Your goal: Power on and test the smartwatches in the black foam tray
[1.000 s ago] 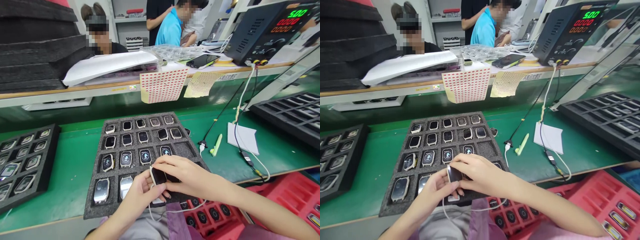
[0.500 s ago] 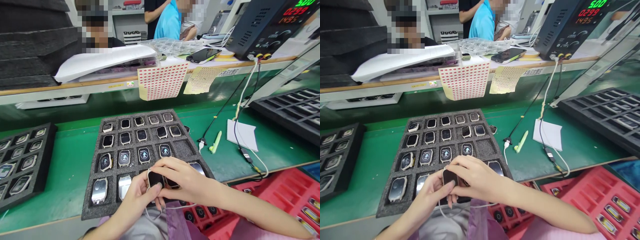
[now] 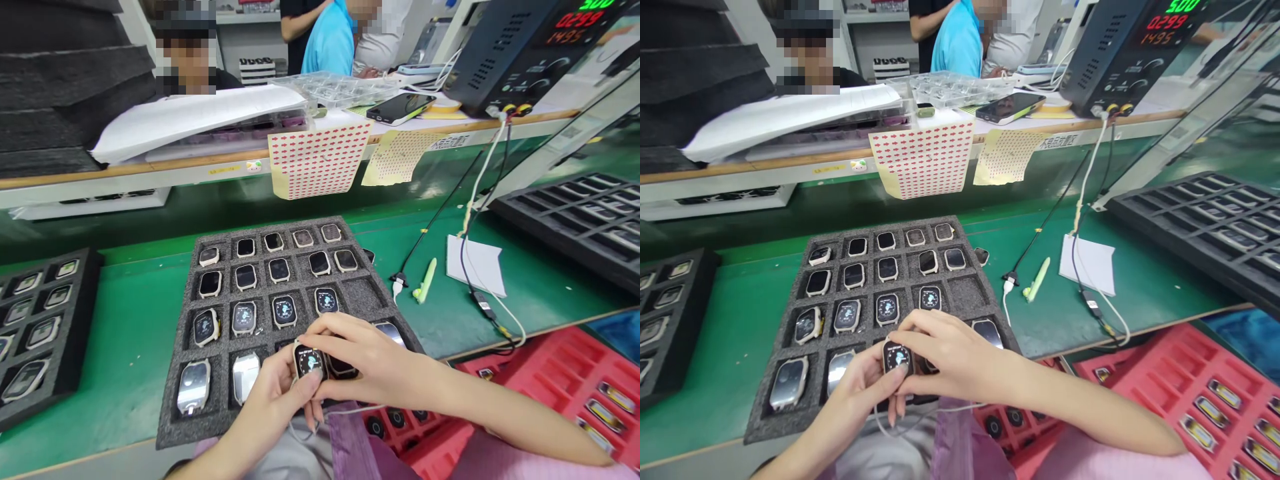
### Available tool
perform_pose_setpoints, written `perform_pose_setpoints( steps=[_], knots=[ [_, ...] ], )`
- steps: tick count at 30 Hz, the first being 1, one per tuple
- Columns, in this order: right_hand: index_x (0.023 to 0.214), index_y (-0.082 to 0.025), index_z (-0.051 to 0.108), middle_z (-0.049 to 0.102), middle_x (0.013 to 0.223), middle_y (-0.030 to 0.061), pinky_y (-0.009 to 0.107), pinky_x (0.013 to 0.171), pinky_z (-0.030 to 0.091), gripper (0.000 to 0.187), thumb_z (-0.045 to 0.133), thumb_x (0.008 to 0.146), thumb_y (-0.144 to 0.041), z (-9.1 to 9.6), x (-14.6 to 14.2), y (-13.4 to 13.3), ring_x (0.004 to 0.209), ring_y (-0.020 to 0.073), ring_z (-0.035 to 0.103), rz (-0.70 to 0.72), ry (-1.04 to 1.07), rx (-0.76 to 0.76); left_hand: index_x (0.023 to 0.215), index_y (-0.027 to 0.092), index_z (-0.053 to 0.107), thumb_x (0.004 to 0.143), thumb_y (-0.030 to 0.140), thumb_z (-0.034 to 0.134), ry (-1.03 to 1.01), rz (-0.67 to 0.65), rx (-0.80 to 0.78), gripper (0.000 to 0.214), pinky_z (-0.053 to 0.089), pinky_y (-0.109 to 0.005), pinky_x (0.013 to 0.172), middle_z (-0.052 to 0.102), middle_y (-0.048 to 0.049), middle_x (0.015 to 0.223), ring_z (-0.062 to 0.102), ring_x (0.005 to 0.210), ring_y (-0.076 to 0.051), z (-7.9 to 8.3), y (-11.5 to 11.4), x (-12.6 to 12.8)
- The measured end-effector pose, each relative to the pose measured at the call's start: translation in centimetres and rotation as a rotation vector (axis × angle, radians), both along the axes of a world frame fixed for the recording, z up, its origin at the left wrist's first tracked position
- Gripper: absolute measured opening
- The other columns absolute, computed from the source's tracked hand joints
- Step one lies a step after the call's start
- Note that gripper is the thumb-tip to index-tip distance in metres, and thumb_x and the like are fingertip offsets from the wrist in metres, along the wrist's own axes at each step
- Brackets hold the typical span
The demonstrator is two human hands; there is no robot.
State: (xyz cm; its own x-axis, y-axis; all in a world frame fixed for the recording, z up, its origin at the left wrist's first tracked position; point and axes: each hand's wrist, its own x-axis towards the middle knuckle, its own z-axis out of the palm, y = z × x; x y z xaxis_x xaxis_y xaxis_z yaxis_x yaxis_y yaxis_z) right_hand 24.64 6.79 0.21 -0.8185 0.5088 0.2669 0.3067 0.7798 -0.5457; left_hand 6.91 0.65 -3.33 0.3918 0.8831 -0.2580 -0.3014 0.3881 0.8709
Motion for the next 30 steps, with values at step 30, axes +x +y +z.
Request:
perform_pose_setpoints(
  steps=[30],
  knots=[
    [0.108,-0.010,0.063,0.062,0.097,0.0107,0.036,0.080,0.046,0.030,0.069,0.082,-0.024,3.0,8.7,-1.3,0.090,0.0240,0.057,-0.260,-0.547,0.023,0.117,0.018,0.052,0.074,0.037,0.074,0.076,0.051,-0.074,0.052,0.048,-0.021,0.044,0.066,-0.0096,0.093,0.056,0.058,-0.014,-0.2,-1.3,0.8]
  ],
)
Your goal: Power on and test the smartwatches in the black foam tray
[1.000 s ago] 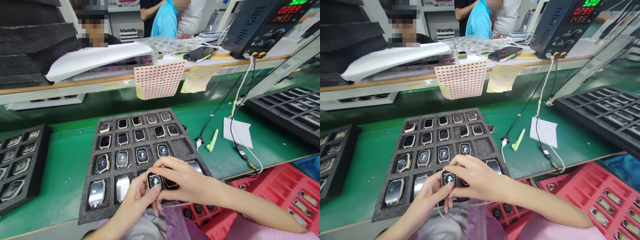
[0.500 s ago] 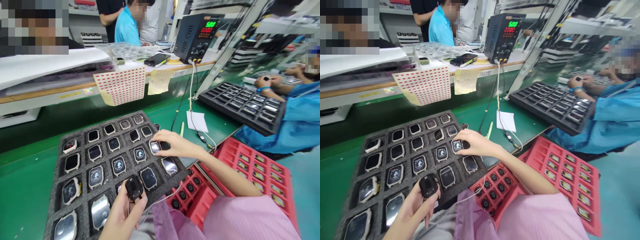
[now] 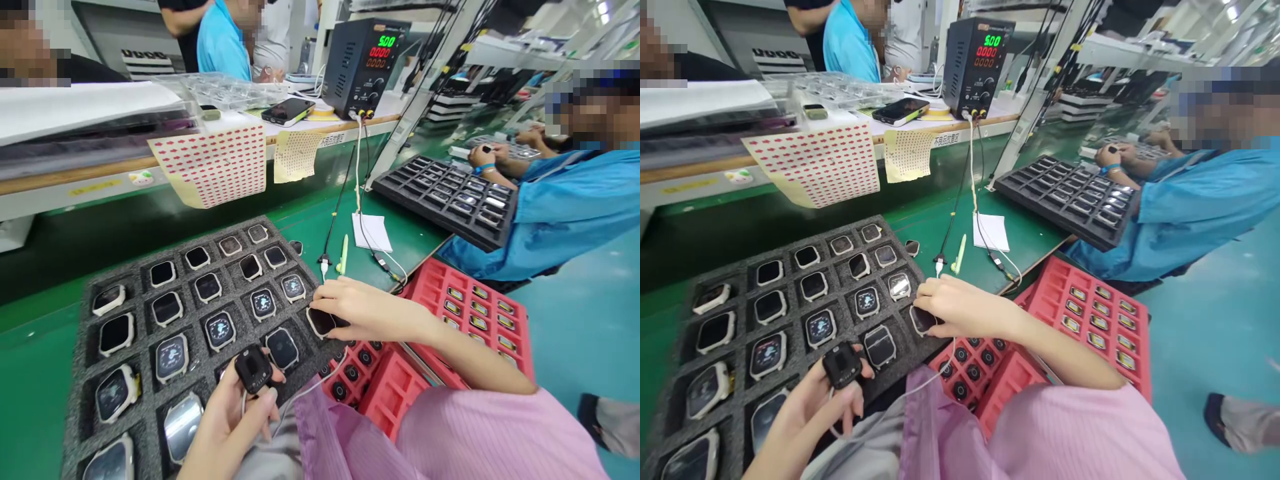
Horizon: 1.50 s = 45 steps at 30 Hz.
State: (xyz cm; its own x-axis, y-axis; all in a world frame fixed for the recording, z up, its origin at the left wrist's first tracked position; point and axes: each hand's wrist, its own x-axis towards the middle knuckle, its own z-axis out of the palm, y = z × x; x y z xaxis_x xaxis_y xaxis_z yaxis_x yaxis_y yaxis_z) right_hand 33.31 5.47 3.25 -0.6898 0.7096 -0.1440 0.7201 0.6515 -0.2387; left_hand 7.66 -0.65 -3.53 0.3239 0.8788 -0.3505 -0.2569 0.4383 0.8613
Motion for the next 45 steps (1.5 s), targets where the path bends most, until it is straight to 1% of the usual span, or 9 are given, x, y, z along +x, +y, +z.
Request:
perform_pose_setpoints(
  steps=[6,8,11,14,19,24,34,40,45],
  knots=[
    [0.118,-0.013,0.058,0.057,0.110,0.0104,0.030,0.088,0.047,0.037,0.067,0.083,-0.025,1.2,-2.3,-0.3,0.099,0.0204,0.056,0.019,0.410,-0.071,0.107,0.017,0.059,0.074,0.021,0.075,-0.098,-0.142,0.029,0.038,0.052,-0.028,0.069,0.066,-0.0110,0.104,0.065,0.084,-0.021,0.3,0.8,-0.7],
    [0.119,-0.014,0.056,0.056,0.113,0.0109,0.030,0.088,0.047,0.039,0.067,0.084,-0.027,0.7,-4.1,-0.4,0.101,0.0200,0.056,0.086,0.503,-0.088,0.112,0.018,0.057,0.074,0.016,0.074,-0.110,-0.167,0.036,0.042,0.051,-0.029,0.076,0.065,-0.0093,0.105,0.065,0.089,-0.021,0.4,1.0,-0.8],
    [0.121,-0.012,0.056,0.056,0.111,0.0134,0.035,0.088,0.048,0.038,0.064,0.087,-0.027,-0.9,-6.8,-0.4,0.101,0.0227,0.055,0.169,0.475,-0.030,0.118,0.019,0.055,0.076,0.013,0.071,-0.139,-0.139,0.038,0.045,0.051,-0.030,0.080,0.064,-0.0081,0.109,0.063,0.096,-0.022,0.6,1.0,-0.8],
    [0.119,-0.010,0.057,0.057,0.110,0.0156,0.039,0.087,0.049,0.033,0.060,0.088,-0.023,-1.8,-8.2,-0.1,0.099,0.0247,0.055,0.189,0.411,0.048,0.119,0.018,0.055,0.081,0.017,0.067,-0.140,-0.099,0.053,0.040,0.053,-0.031,0.077,0.063,-0.0082,0.109,0.062,0.096,-0.022,0.7,1.1,-0.7],
    [0.118,-0.010,0.056,0.060,0.110,0.0143,0.041,0.089,0.047,0.030,0.056,0.092,-0.023,-1.5,-8.4,0.4,0.099,0.0247,0.054,0.283,0.346,0.065,0.110,0.014,0.057,0.083,0.026,0.066,-0.060,-0.063,0.053,0.030,0.055,-0.030,0.070,0.064,-0.0045,0.087,0.063,0.076,-0.017,0.6,1.3,-0.4],
    [0.115,-0.008,0.058,0.060,0.104,0.0140,0.037,0.086,0.049,0.029,0.053,0.093,-0.026,-1.8,-8.6,0.2,0.095,0.0227,0.055,0.275,0.413,0.064,0.100,0.011,0.059,0.087,0.029,0.061,-0.078,-0.102,0.091,0.022,0.054,-0.026,0.061,0.063,-0.0022,0.071,0.061,0.063,-0.014,0.3,1.4,-0.5],
    [0.116,-0.009,0.057,0.058,0.104,0.0129,0.033,0.080,0.051,0.034,0.061,0.084,-0.021,-2.9,-8.5,-0.3,0.090,0.0196,0.056,0.225,0.580,0.051,0.083,0.010,0.062,0.085,0.027,0.065,-0.134,-0.114,0.047,0.017,0.048,-0.017,0.046,0.059,-0.0011,0.060,0.054,0.050,-0.009,0.9,1.3,-0.9],
    [0.117,-0.011,0.056,0.058,0.104,0.0120,0.032,0.079,0.051,0.035,0.062,0.085,-0.023,-3.0,-8.5,-0.3,0.090,0.0194,0.056,0.206,0.584,0.025,0.082,0.010,0.059,0.084,0.030,0.065,-0.129,-0.117,0.035,0.021,0.046,-0.017,0.044,0.057,-0.0002,0.058,0.054,0.047,-0.009,0.6,1.2,-0.9],
    [0.118,-0.012,0.056,0.057,0.106,0.0121,0.035,0.083,0.050,0.038,0.065,0.085,-0.029,-2.9,-8.2,-0.3,0.094,0.0204,0.056,0.199,0.555,0.014,0.094,0.011,0.057,0.086,0.033,0.063,-0.099,-0.150,0.053,0.024,0.044,-0.017,0.043,0.056,0.0020,0.056,0.051,0.044,-0.008,0.4,1.2,-0.9]
  ],
)
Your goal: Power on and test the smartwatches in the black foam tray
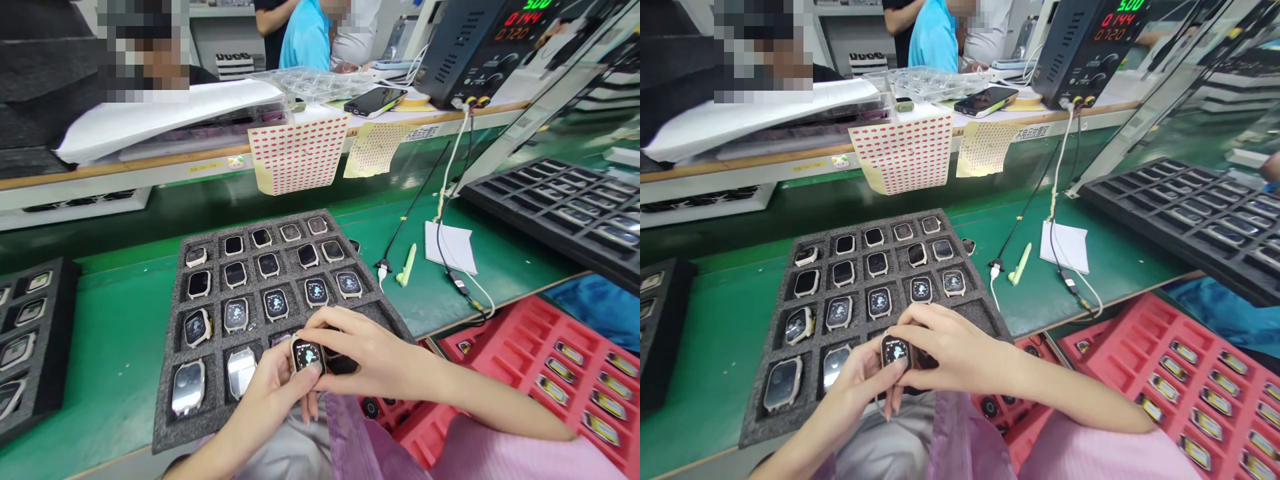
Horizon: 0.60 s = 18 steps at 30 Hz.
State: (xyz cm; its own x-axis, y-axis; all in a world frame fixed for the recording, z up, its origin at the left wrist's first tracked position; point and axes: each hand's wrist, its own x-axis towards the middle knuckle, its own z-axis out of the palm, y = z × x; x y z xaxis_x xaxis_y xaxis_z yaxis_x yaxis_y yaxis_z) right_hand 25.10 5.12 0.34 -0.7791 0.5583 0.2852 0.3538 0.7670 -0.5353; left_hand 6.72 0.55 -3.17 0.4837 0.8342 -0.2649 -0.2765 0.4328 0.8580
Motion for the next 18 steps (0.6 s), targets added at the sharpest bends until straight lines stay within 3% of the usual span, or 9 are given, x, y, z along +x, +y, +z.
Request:
perform_pose_setpoints(
  steps=[8,18],
  knots=[
    [0.118,-0.011,0.056,0.056,0.106,0.0129,0.036,0.085,0.048,0.041,0.066,0.086,-0.033,-0.03,0.32,-0.04,0.095,0.0217,0.055,0.010,-0.008,0.025,0.102,0.012,0.055,0.086,0.038,0.061,0.063,-0.023,0.015,0.031,0.044,-0.019,0.045,0.053,0.0033,0.058,0.050,0.047,-0.009,0.38,0.03,0.15],
    [0.120,-0.008,0.054,0.056,0.104,0.0129,0.035,0.083,0.050,0.042,0.064,0.087,-0.032,-0.08,0.35,-0.31,0.093,0.0208,0.054,0.005,-0.030,0.039,0.107,0.012,0.051,0.086,0.040,0.060,0.078,-0.019,0.049,0.036,0.042,-0.019,0.043,0.049,0.0050,0.056,0.047,0.046,-0.009,-0.36,-0.18,0.41]
  ],
)
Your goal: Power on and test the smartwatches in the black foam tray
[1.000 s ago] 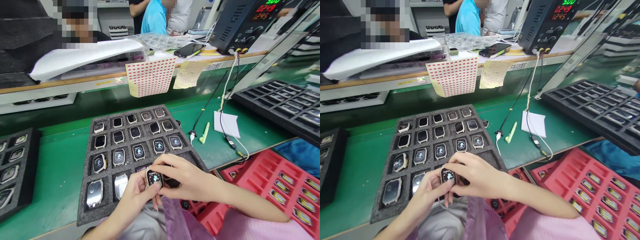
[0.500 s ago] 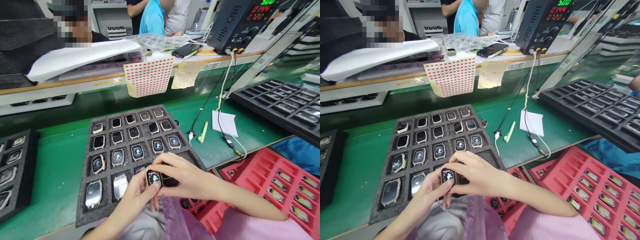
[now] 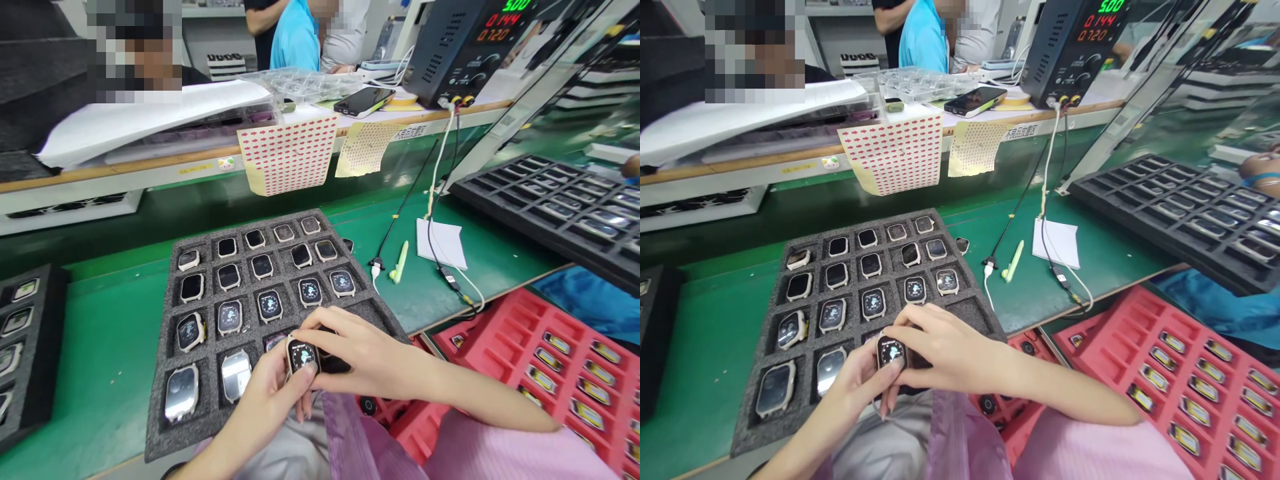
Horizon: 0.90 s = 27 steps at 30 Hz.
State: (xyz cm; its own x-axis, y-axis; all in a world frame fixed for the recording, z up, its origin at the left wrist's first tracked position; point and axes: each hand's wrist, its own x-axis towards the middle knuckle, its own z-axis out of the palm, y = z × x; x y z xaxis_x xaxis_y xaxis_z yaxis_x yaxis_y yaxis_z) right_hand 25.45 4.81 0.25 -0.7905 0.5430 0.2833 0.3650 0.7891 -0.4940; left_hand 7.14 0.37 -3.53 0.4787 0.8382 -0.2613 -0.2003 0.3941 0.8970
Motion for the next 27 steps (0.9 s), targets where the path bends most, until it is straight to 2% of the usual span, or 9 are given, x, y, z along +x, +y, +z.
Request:
perform_pose_setpoints(
  steps=[6,9,12,15,17,19,22,24,27],
  knots=[
    [0.117,-0.010,0.055,0.058,0.102,0.0126,0.036,0.080,0.050,0.035,0.059,0.089,-0.030,-0.5,-0.3,-0.2,0.091,0.0208,0.055,-0.014,0.030,0.038,0.113,0.013,0.049,0.090,0.042,0.053,0.112,-0.023,0.031,0.037,0.037,-0.020,0.044,0.045,0.0067,0.056,0.043,0.046,-0.009,0.3,-0.4,-0.1],
    [0.118,-0.012,0.054,0.060,0.104,0.0128,0.038,0.082,0.048,0.034,0.060,0.087,-0.025,0.1,0.5,-0.4,0.094,0.0223,0.056,-0.031,0.119,0.094,0.119,0.019,0.048,0.090,0.037,0.056,0.154,-0.011,0.086,0.035,0.043,-0.022,0.059,0.053,0.0020,0.074,0.050,0.064,-0.011,0.7,-0.7,-0.1],
    [0.121,-0.015,0.052,0.060,0.108,0.0118,0.038,0.086,0.046,0.039,0.064,0.085,-0.024,1.2,2.8,-0.6,0.098,0.0224,0.056,-0.159,0.174,0.104,0.115,0.021,0.049,0.087,0.033,0.061,0.141,-0.018,0.095,0.033,0.043,-0.023,0.066,0.055,-0.0019,0.094,0.049,0.076,-0.013,0.9,-0.7,-0.1],
    [0.119,-0.017,0.056,0.059,0.111,0.0115,0.040,0.089,0.045,0.037,0.066,0.085,-0.027,1.5,6.1,-0.7,0.101,0.0244,0.055,-0.304,-0.023,0.037,0.109,0.019,0.050,0.089,0.032,0.058,0.151,-0.040,0.045,0.025,0.036,-0.021,0.054,0.053,-0.0005,0.089,0.043,0.065,-0.010,0.9,-0.6,-0.1],
    [0.117,-0.018,0.059,0.059,0.110,0.0112,0.041,0.087,0.046,0.034,0.064,0.087,-0.033,1.0,7.9,-0.8,0.100,0.0258,0.055,-0.341,-0.179,-0.026,0.105,0.019,0.050,0.089,0.031,0.057,0.157,-0.053,0.031,0.021,0.035,-0.021,0.052,0.053,-0.0001,0.088,0.040,0.060,-0.008,0.9,-0.6,-0.1],
    [0.124,-0.018,0.056,0.058,0.114,0.0118,0.042,0.088,0.047,0.039,0.060,0.089,-0.036,0.5,8.9,-0.9,0.104,0.0263,0.054,-0.361,-0.245,-0.068,0.102,0.019,0.051,0.089,0.031,0.057,0.153,-0.056,0.030,0.019,0.035,-0.021,0.053,0.053,0.0003,0.088,0.040,0.058,-0.008,1.0,-0.7,-0.2],
    [0.137,-0.019,0.044,0.053,0.125,0.0127,0.044,0.094,0.044,0.049,0.057,0.092,-0.034,0.6,8.3,-1.1,0.112,0.0264,0.050,-0.367,-0.247,-0.035,0.103,0.019,0.052,0.089,0.031,0.058,0.138,-0.041,0.027,0.020,0.036,-0.021,0.053,0.054,0.0006,0.087,0.041,0.057,-0.007,1.1,-0.8,-0.2],
    [0.133,-0.018,0.048,0.055,0.123,0.0118,0.043,0.094,0.043,0.044,0.057,0.092,-0.031,1.1,6.7,-1.0,0.111,0.0254,0.050,-0.286,-0.254,-0.017,0.107,0.019,0.052,0.088,0.031,0.059,0.114,-0.023,0.015,0.023,0.039,-0.021,0.053,0.056,-0.0005,0.089,0.044,0.058,-0.008,1.1,-0.7,-0.4],
    [0.119,-0.013,0.058,0.062,0.107,0.0109,0.041,0.091,0.044,0.035,0.064,0.088,-0.027,1.4,3.5,-0.3,0.102,0.0246,0.053,-0.127,-0.333,-0.012,0.105,0.018,0.056,0.084,0.030,0.064,0.046,0.013,-0.037,0.026,0.043,-0.022,0.052,0.060,-0.0045,0.093,0.051,0.059,-0.009,1.2,-0.3,-1.0]
  ],
)
